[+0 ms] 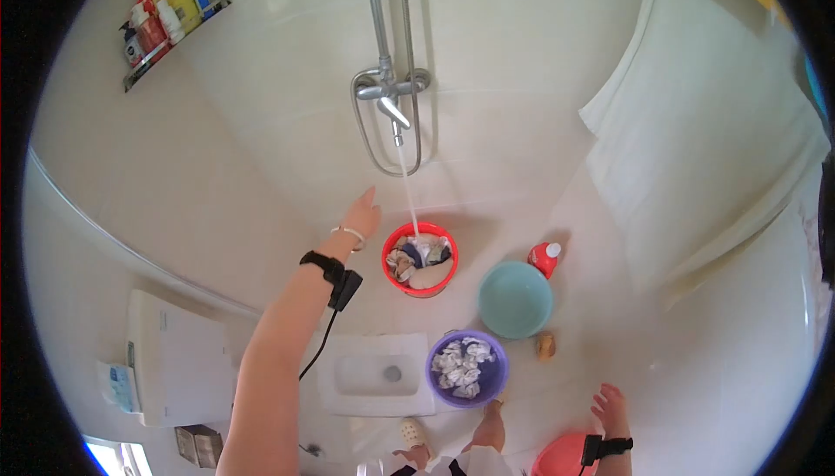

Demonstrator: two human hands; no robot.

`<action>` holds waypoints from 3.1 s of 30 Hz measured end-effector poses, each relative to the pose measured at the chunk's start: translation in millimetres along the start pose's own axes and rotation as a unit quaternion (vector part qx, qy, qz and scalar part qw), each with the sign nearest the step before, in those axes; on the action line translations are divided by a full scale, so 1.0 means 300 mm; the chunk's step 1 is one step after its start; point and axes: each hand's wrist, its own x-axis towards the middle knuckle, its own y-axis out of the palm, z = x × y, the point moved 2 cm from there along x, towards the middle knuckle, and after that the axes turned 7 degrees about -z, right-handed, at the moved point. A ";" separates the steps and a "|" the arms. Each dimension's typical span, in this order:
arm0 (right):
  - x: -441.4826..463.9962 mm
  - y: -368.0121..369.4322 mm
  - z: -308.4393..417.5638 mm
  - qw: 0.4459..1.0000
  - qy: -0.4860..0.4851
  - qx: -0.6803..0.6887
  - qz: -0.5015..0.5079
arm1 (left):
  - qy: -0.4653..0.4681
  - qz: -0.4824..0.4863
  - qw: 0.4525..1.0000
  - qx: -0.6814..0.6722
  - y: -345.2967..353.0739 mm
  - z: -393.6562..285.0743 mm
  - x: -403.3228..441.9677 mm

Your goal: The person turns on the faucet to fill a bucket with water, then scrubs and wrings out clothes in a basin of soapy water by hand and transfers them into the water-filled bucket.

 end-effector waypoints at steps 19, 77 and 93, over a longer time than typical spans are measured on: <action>0.622 -0.075 0.268 0.991 0.076 -0.106 0.023 | -0.283 -0.129 0.902 -0.300 0.378 -0.214 0.712; 0.736 1.093 -1.172 0.947 0.184 -0.107 0.242 | -0.463 0.119 0.831 -0.286 1.893 0.524 -1.314; 0.843 1.027 -1.315 0.878 -0.148 -0.422 0.172 | -0.192 0.321 0.926 0.053 1.906 0.542 -1.147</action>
